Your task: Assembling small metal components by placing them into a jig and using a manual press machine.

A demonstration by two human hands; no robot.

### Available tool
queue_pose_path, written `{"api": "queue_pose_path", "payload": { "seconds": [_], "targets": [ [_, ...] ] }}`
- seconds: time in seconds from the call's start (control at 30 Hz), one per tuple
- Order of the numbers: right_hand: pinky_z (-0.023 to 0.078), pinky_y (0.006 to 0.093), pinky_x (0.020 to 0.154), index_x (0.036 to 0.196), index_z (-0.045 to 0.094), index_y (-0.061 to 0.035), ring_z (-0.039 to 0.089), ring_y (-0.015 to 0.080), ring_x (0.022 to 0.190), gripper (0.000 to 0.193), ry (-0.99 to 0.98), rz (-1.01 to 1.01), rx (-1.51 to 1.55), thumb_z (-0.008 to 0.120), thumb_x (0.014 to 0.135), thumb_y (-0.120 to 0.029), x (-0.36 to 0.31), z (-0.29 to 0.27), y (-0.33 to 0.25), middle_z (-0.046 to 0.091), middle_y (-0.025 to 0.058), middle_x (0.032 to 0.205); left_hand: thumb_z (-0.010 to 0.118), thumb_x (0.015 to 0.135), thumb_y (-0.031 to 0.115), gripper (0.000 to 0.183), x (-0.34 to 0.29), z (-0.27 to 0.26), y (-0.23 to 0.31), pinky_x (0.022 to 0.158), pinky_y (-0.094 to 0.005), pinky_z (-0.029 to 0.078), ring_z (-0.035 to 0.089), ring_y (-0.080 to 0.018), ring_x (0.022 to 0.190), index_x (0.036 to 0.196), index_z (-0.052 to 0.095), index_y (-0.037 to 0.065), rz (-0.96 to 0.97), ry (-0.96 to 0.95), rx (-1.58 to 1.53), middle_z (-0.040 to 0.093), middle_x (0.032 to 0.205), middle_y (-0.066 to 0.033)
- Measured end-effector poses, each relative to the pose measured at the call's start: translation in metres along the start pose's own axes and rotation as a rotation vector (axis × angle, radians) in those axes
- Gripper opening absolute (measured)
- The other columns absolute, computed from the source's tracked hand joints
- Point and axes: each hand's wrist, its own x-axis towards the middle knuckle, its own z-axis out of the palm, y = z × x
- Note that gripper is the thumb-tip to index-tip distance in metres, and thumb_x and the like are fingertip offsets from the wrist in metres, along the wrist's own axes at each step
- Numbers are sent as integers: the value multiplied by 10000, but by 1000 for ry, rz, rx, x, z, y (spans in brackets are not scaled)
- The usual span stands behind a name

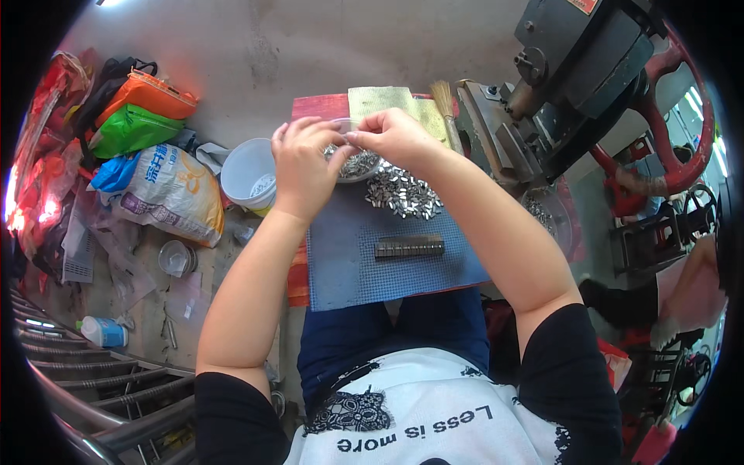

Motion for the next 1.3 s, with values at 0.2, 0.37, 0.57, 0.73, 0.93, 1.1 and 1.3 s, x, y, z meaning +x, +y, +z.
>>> {"api": "queue_pose_path", "payload": {
  "seconds": [0.2,0.37,0.57,0.73,0.93,1.1,1.3],
  "targets": [
    [461,232,694,930,712,5,573,60,758,236,-100,-34,-114,680,958,-227,-27,-11,-14,674,-7,799,794,778,284,205,-9,-12,9,1070,-453,327,589,-238,1151,831,723,99,52,29,-3,725,1077,-31],
    [477,295,695,932,697,3,563,98,733,208,-200,-21,-249,699,926,-205,-98,-3,4,646,37,756,782,803,170,214,-56,-30,42,873,-390,482,638,-299,1013,934,696,24,-187,-64,-314,705,1013,-116],
    [482,335,774,886,725,-32,579,208,845,195,-200,-74,-341,767,863,-221,-116,11,17,607,76,891,825,764,267,295,-103,-36,77,883,-402,439,586,-286,981,932,727,45,-324,-318,-266,627,959,-96],
    [488,340,796,886,751,-51,596,221,888,191,-197,-108,-386,805,823,-223,-114,14,21,615,81,900,849,727,276,293,-107,-27,81,867,-392,420,572,-262,952,885,722,65,-316,-250,-152,619,943,-55],
    [473,368,862,893,764,-78,582,253,944,185,-129,-218,-450,809,816,-240,-116,21,26,627,77,909,843,737,299,291,-106,-24,82,884,-395,395,565,-250,989,911,723,98,-375,-264,-181,618,959,-41],
    [464,373,889,890,766,-88,574,254,969,168,-152,-148,-460,803,818,-235,-118,15,25,627,70,936,840,739,295,267,-106,-25,82,888,-398,390,564,-248,978,885,731,100,-354,-273,-174,630,944,-36],
    [462,365,897,892,765,-84,576,250,979,168,-159,-189,-428,795,831,-238,-123,6,29,619,63,930,835,742,291,244,-105,-25,82,880,-404,381,562,-248,964,861,734,103,-363,-288,-182,650,927,-23]
  ]
}}
